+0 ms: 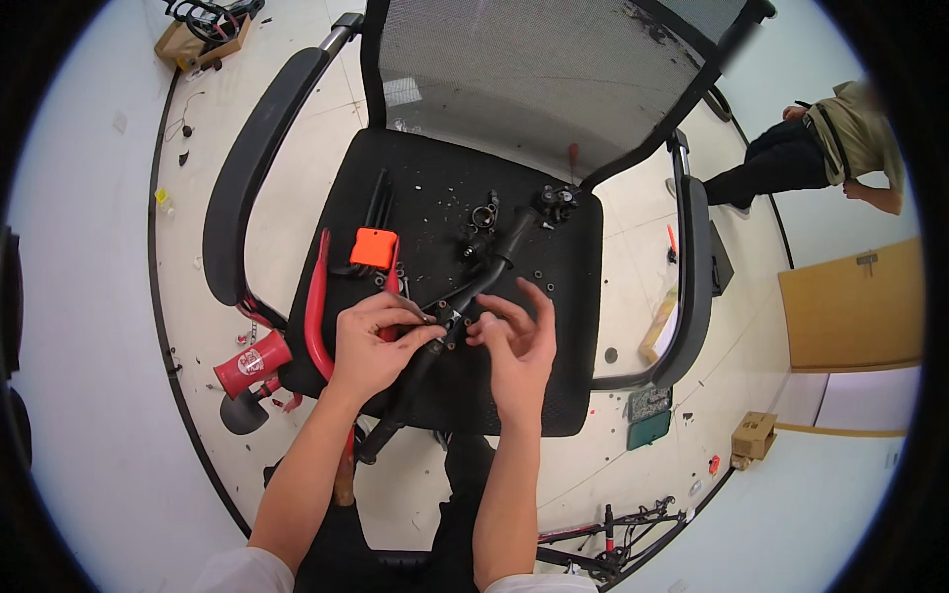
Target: The person assembles a bicycle handlebar stem by inserting a bolt and tightening it with an Allen key. They repeatedly adjust the bolt and use the tool to secure the components on a chair workspace.
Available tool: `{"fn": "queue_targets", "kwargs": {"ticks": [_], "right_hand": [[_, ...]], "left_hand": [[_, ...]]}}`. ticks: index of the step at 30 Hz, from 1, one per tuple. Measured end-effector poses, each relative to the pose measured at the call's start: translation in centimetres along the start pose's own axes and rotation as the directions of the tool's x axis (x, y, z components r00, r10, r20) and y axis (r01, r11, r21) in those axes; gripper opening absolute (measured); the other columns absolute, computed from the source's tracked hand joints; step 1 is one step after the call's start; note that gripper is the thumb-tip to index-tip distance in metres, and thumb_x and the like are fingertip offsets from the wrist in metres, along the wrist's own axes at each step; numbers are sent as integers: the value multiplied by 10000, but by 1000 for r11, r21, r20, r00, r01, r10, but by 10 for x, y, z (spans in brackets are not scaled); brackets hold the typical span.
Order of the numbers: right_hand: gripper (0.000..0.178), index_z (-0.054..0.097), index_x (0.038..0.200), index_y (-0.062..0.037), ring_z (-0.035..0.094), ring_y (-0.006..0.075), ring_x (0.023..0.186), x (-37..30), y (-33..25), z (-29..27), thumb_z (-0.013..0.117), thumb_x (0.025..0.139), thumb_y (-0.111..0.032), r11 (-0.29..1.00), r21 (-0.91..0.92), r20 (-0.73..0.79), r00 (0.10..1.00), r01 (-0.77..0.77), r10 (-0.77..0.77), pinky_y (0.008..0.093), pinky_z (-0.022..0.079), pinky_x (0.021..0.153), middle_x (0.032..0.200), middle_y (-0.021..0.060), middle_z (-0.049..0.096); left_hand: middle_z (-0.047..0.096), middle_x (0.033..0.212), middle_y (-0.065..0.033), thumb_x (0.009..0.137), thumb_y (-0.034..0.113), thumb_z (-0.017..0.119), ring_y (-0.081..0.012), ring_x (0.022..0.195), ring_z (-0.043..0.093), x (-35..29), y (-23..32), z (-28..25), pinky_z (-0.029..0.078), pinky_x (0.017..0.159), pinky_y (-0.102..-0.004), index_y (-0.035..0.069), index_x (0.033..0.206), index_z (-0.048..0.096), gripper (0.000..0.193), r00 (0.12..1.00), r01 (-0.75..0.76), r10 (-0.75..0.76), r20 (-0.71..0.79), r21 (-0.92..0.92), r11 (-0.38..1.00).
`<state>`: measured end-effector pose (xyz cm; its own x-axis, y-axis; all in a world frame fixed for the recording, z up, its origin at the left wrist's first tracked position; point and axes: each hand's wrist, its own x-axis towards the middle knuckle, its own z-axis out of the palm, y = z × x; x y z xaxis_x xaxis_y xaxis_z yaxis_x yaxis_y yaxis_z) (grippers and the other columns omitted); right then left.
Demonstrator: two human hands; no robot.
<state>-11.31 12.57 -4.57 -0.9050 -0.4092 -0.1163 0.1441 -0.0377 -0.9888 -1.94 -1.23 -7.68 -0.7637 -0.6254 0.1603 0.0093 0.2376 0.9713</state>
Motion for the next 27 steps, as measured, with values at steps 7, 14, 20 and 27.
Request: {"fn": "queue_targets", "kwargs": {"ticks": [7,14,20,27], "right_hand": [[253,711,985,-33,613,162,858,-9,5,20,781,742,-50,868,-410,189,957,280,-220,299,506,766,1099,72,645],[179,766,950,-88,584,267,1066,-12,-5,15,772,772,-112,696,-592,309,913,405,-268,363,461,914,1094,83,647],[183,739,1030,-94,585,252,1048,-2,3,11,710,850,-75,749,-483,449,862,455,-234,344,451,901,1179,81,606],[249,730,1065,-111,576,251,1066,-10,0,0,753,821,-156,750,-482,371,881,453,-294,365,419,972,1160,68,626]], "left_hand": [[688,826,-84,680,23,842,-142,727,679,-5,-14,-9,557,648,-259,-20,833,751,183,988,150,-140,64,-187,971],[671,897,-94,691,25,817,-176,805,658,-2,-16,-7,534,718,-281,-18,872,700,220,976,138,-114,183,-120,983],[668,935,-91,776,13,771,-194,848,676,-3,-11,-26,537,738,-272,-12,952,733,182,973,36,-38,226,11,999],[683,868,-87,715,-13,806,-159,779,671,-5,-15,-10,523,687,-243,-26,856,745,154,988,-25,36,153,-70,997]]}}
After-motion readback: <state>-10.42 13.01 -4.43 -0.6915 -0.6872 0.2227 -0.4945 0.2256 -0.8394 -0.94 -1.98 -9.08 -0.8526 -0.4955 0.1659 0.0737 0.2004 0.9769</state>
